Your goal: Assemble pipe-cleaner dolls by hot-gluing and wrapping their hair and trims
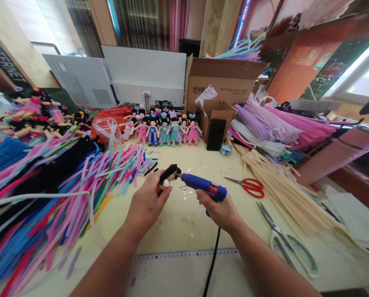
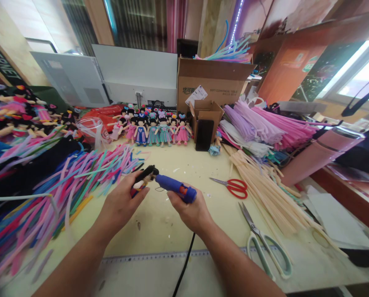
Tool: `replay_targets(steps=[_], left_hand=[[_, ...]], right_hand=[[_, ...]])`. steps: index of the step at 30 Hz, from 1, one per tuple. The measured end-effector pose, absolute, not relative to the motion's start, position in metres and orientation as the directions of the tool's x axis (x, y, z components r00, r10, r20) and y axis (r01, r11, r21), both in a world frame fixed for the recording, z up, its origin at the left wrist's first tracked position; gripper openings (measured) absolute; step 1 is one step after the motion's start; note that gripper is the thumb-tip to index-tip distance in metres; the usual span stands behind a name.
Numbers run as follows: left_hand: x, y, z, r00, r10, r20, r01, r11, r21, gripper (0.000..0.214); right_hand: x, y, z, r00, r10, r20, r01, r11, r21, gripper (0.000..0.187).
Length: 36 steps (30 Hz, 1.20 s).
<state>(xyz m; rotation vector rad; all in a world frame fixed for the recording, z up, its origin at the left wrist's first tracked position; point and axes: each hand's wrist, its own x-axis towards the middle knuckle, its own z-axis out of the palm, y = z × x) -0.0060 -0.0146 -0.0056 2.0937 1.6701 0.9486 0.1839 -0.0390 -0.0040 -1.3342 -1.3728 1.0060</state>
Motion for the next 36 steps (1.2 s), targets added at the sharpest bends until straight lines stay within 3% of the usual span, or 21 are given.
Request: replay_targets(steps=[19, 27, 31, 33, 36], left_hand=[[-0.0063, -0.0147, -0.0076, 0.103, 0.924, 0.368, 0.765, -0.31, 0.565, 0.041], [-0.0054, -0.0147, -0.009, 0.101, 0.89, 0.445, 0.854, -0.307, 0.42, 0.038], [-0.0046, -0.0165, -0.0081, 0.09, 0.873, 0.48, 0.887, -0.29, 0.36, 0.039], [-0.006, -0.0152, -0.0072, 0.057, 0.877, 0.476, 0.887, -0.264, 0.38, 0.039], [-0.0108, -0.0091, -0.0071, -0.007, 0.9, 0.437, 0.817, -0.247, 0.521, 0.041]], right_hand=[[0.1833, -0.0389, -0.004, 0.079, 0.995, 0.065, 0.247, 0.043, -0.968, 0.029], [0.1852, -0.0395, -0.0051, 0.075, 0.996, 0.051, 0.307, 0.025, -0.951, 0.029], [0.1843, -0.0413, -0.009, 0.07, 0.99, 0.124, 0.397, 0.086, -0.914, 0.029], [0.1838, -0.0423, -0.0097, 0.077, 0.982, 0.175, 0.429, 0.126, -0.894, 0.03], [0.1891, -0.0395, -0.0086, 0.129, 0.97, 0.204, 0.42, 0.133, -0.898, 0.03]])
